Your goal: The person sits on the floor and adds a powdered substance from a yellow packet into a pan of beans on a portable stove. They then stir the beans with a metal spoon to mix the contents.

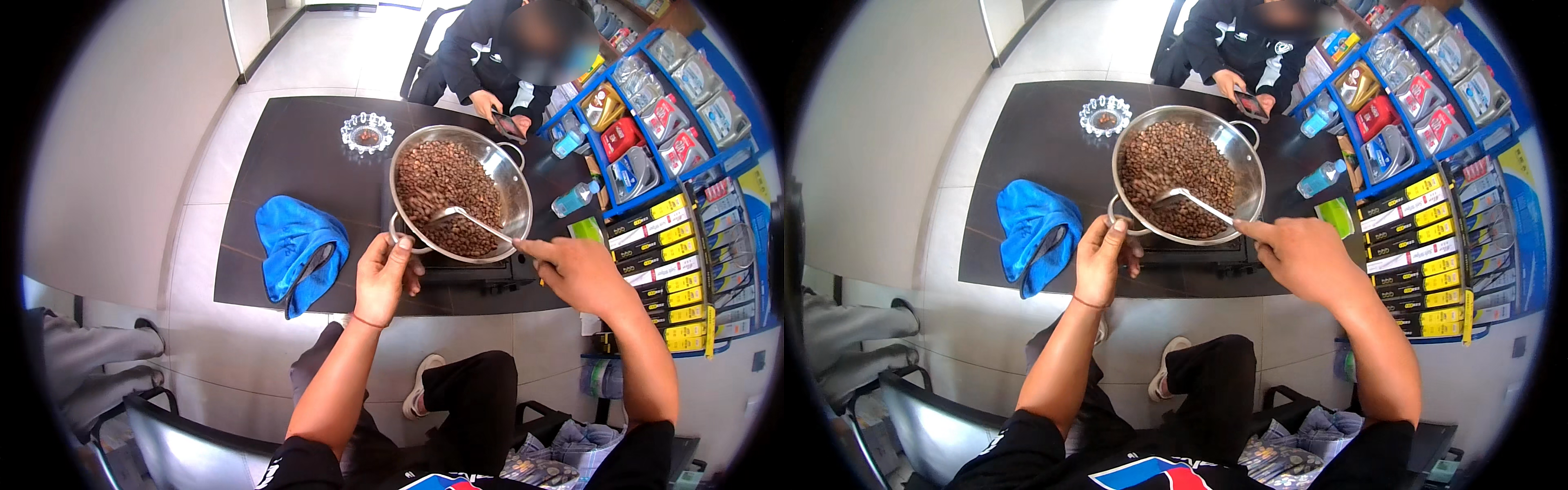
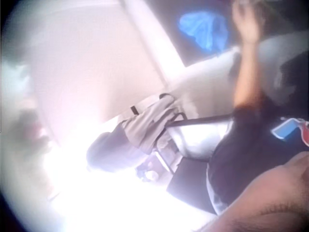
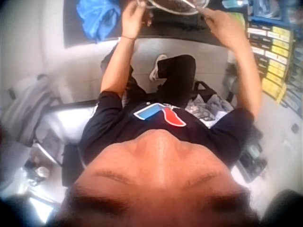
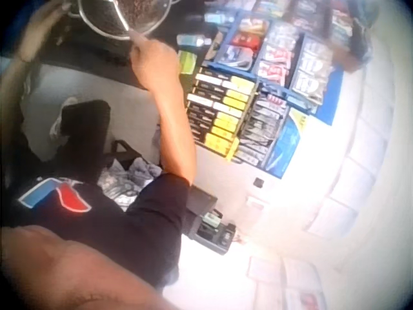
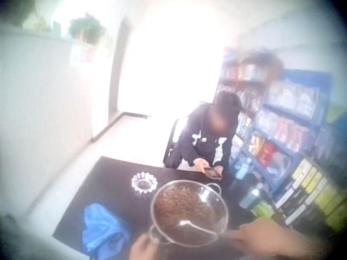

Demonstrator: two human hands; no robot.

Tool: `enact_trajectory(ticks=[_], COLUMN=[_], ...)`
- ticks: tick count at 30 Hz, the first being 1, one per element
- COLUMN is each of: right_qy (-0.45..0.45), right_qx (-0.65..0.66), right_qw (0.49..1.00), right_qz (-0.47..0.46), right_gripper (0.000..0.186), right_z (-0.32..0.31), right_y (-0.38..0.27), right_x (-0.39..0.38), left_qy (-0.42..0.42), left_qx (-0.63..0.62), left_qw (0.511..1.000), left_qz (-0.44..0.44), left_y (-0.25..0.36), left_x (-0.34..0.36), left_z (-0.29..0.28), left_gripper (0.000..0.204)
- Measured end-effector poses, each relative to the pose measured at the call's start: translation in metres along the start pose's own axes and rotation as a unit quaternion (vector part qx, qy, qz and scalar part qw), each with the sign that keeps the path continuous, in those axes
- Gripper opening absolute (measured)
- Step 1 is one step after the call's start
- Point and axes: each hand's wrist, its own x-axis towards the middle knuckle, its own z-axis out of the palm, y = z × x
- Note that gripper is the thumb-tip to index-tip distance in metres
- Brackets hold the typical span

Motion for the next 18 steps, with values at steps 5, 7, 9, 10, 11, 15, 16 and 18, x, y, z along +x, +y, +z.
enact_trajectory(ticks=[5,7,9,10,11,15,16,18], right_qy=[0.043,0.038,0.019,0.004,-0.038,-0.162,-0.156,-0.129], right_qx=[-0.014,-0.004,0.058,0.096,0.09,0.121,0.132,0.139], right_qw=[0.999,0.999,0.998,0.995,0.995,0.978,0.977,0.978], right_qz=[0.017,0.021,0.007,0.001,-0.01,0.053,0.065,0.087], right_gripper=[0.038,0.039,0.04,0.041,0.043,0.044,0.043,0.043], right_z=[0.009,0.009,0.02,0.028,0.03,-0.015,-0.024,-0.038], right_y=[0.031,0.047,0.06,0.063,0.064,0.07,0.083,0.095], right_x=[0.039,0.058,0.074,0.078,0.076,0.056,0.048,0.051], left_qy=[0.063,0.065,0.076,0.085,0.099,0.136,0.148,0.173], left_qx=[-0.01,0.005,-0.004,-0.004,-0.007,0.011,0.016,0.05], left_qw=[0.997,0.998,0.997,0.996,0.993,0.978,0.972,0.959], left_qz=[-0.031,-0.025,-0.02,-0.036,-0.061,-0.155,-0.182,-0.22], left_y=[0.004,0.005,-0.004,-0.006,-0.005,0.02,0.028,0.041], left_x=[-0.001,-0.007,-0.009,-0.011,-0.012,-0.019,-0.02,-0.017], left_z=[0.005,0.005,0.012,0.015,0.019,0.026,0.028,0.037], left_gripper=[0.022,0.022,0.025,0.023,0.022,0.013,0.011,0.01])
